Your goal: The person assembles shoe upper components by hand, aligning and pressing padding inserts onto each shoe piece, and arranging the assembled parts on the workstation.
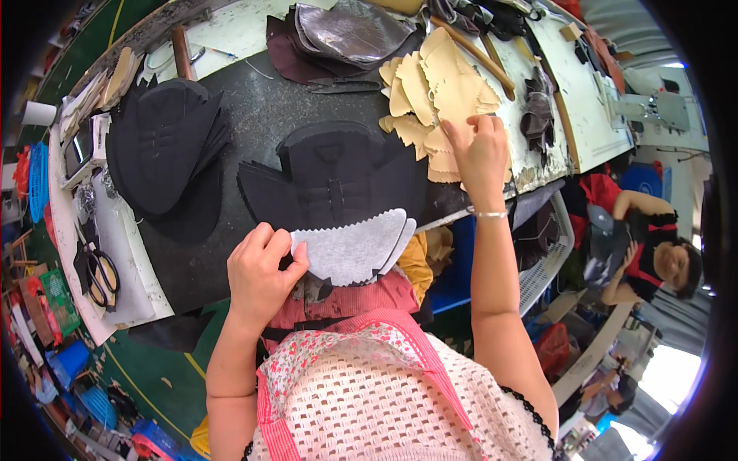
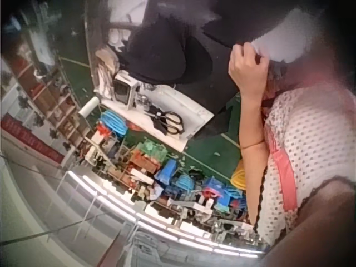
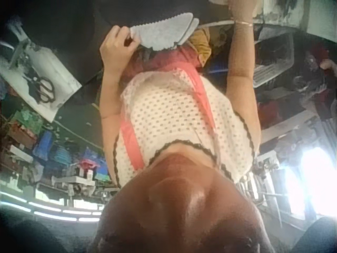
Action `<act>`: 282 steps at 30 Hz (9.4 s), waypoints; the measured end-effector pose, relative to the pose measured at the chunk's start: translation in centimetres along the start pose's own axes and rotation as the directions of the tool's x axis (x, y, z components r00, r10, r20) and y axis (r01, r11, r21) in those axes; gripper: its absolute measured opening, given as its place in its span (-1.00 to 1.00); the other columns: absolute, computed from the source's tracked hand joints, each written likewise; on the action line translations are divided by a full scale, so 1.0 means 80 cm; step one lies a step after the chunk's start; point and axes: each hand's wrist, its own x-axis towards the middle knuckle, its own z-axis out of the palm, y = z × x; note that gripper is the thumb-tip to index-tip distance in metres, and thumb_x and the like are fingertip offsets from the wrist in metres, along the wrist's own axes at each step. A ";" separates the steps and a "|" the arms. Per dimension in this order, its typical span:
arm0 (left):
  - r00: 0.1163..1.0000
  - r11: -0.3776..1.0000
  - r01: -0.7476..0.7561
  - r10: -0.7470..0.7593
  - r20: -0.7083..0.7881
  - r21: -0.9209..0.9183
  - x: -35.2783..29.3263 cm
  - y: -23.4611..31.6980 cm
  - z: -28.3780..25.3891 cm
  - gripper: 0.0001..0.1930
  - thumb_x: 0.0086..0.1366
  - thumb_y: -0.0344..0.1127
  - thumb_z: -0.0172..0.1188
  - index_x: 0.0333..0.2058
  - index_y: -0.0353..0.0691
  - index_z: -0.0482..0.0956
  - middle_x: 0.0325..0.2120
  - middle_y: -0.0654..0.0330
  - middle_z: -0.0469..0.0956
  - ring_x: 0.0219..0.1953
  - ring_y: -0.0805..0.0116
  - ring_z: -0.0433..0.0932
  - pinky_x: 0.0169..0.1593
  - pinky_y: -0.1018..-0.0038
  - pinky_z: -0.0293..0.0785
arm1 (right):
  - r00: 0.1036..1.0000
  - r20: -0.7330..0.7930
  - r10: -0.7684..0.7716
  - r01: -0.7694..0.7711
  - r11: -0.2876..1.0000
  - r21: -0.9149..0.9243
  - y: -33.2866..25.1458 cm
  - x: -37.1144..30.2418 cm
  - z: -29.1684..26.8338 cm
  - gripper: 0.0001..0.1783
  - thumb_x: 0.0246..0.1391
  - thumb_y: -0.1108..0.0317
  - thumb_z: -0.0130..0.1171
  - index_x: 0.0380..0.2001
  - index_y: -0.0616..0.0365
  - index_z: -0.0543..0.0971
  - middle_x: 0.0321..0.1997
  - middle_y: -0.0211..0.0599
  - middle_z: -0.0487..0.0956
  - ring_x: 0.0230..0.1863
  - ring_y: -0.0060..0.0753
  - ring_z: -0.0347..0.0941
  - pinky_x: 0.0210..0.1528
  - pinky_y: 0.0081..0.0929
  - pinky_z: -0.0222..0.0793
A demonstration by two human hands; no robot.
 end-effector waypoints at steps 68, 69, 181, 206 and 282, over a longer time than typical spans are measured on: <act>0.959 0.719 -0.214 0.285 -0.001 -0.661 0.031 0.090 -0.030 -0.67 -0.09 -0.33 0.48 -0.41 -0.36 0.53 -0.46 0.07 0.56 -0.40 0.34 0.53 -0.39 0.57 0.38 | 0.907 0.129 -0.400 -0.087 0.123 0.989 -0.130 -0.083 -0.128 -0.80 0.02 0.48 0.19 -0.59 0.24 0.40 -0.77 -0.31 0.27 -0.73 -0.43 0.20 -0.66 -0.47 0.06; 0.954 0.694 -0.181 0.297 0.047 -0.697 0.032 0.089 -0.032 -0.70 -0.07 -0.34 0.46 -0.43 -0.35 0.53 -0.49 0.08 0.56 -0.42 0.37 0.52 -0.43 0.61 0.33 | 0.865 0.204 -0.459 -0.158 0.135 0.978 -0.127 -0.084 -0.128 -0.79 0.04 0.46 0.20 -0.59 0.24 0.40 -0.70 -0.31 0.32 -0.67 -0.45 0.24 -0.60 -0.48 0.10; 0.937 0.613 0.212 -0.350 -0.021 -0.761 0.044 0.046 -0.014 -0.64 0.27 -0.41 0.11 0.03 -0.33 0.33 -0.23 0.16 0.48 -0.25 0.41 0.47 -0.25 0.56 0.40 | 0.925 0.265 -0.271 -0.229 0.158 0.961 -0.111 -0.072 -0.092 -0.77 0.19 0.40 0.02 -0.51 0.31 0.44 -0.69 -0.28 0.47 -0.68 -0.47 0.46 -0.62 -0.52 0.34; 0.902 0.500 -0.130 0.418 0.107 -0.856 0.027 0.071 -0.033 -0.78 -0.06 -0.42 0.42 -0.51 -0.26 0.51 -0.47 0.15 0.49 -0.46 0.31 0.50 -0.39 0.51 0.42 | 0.636 0.355 -0.685 -0.394 0.107 0.913 -0.117 -0.072 -0.137 -0.92 0.07 0.43 0.20 -0.49 0.16 0.55 -0.22 -0.31 0.47 -0.18 -0.43 0.37 -0.17 -0.44 0.28; 0.961 0.979 0.173 -0.143 -0.238 0.110 0.011 -0.141 -0.084 -0.76 0.08 -0.58 0.20 -0.21 -0.34 0.53 -0.26 0.08 0.47 -0.21 0.19 0.47 -0.10 0.36 0.38 | 0.862 0.380 0.335 -0.393 -0.032 0.919 -0.001 0.062 -0.039 -0.82 0.18 0.36 0.11 -0.23 0.23 0.56 -0.39 -0.51 0.52 -0.36 -0.66 0.44 -0.28 -0.67 0.35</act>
